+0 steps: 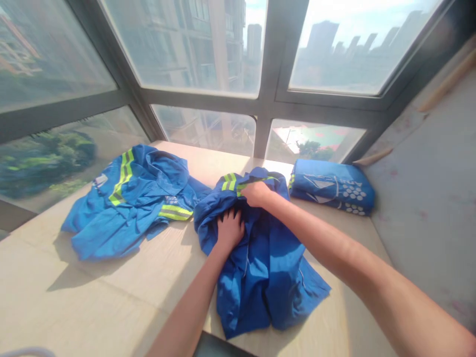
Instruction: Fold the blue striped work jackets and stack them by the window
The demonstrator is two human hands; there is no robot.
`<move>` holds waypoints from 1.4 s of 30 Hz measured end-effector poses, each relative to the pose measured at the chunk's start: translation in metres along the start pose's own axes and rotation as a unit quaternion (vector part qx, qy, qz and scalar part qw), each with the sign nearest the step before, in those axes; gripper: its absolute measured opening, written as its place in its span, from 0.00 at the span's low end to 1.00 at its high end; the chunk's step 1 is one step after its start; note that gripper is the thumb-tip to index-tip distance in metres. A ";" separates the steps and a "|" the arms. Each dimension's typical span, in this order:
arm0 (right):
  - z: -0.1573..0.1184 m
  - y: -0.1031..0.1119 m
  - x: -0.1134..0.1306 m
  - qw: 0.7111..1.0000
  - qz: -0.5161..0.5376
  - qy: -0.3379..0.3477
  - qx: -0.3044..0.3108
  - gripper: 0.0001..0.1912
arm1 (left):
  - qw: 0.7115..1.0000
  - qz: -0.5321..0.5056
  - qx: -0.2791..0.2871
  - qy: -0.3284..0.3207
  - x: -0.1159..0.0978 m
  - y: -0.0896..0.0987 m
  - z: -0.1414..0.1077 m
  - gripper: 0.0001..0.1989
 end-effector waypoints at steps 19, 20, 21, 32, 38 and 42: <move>-0.283 -0.129 -0.132 0.949 0.096 -0.284 -0.098 0.23 | 0.997 -0.061 -0.054 -0.003 0.020 0.024 0.011 0.19; -0.289 -0.134 -0.125 0.951 0.085 -0.282 -0.092 0.23 | 0.994 -0.080 -0.070 -0.018 0.023 0.027 0.001 0.19; -0.294 -0.138 -0.118 0.953 0.074 -0.280 -0.086 0.23 | 0.990 -0.104 -0.085 -0.031 0.027 0.030 -0.013 0.18; -0.311 -0.092 -0.117 0.902 0.253 -0.318 -0.144 0.24 | 0.965 -0.260 -0.023 0.012 0.025 -0.006 -0.208 0.19; -0.352 -0.010 -0.106 0.852 0.202 -0.391 -0.283 0.27 | 0.979 -0.200 -0.045 -0.022 0.012 -0.036 -0.221 0.20; -0.358 -0.003 -0.070 0.884 0.141 -0.337 -0.290 0.24 | 0.973 -0.217 -0.065 -0.044 0.005 -0.031 -0.218 0.15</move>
Point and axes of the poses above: each hand's wrist, its own z-axis towards the middle knuckle, its own y-axis out of the back of the hand, x = y × z, the point moved 3 cm from there along z, towards the middle knuckle, and after that the axes turned 12 degrees about x, right-handed, at the moved point
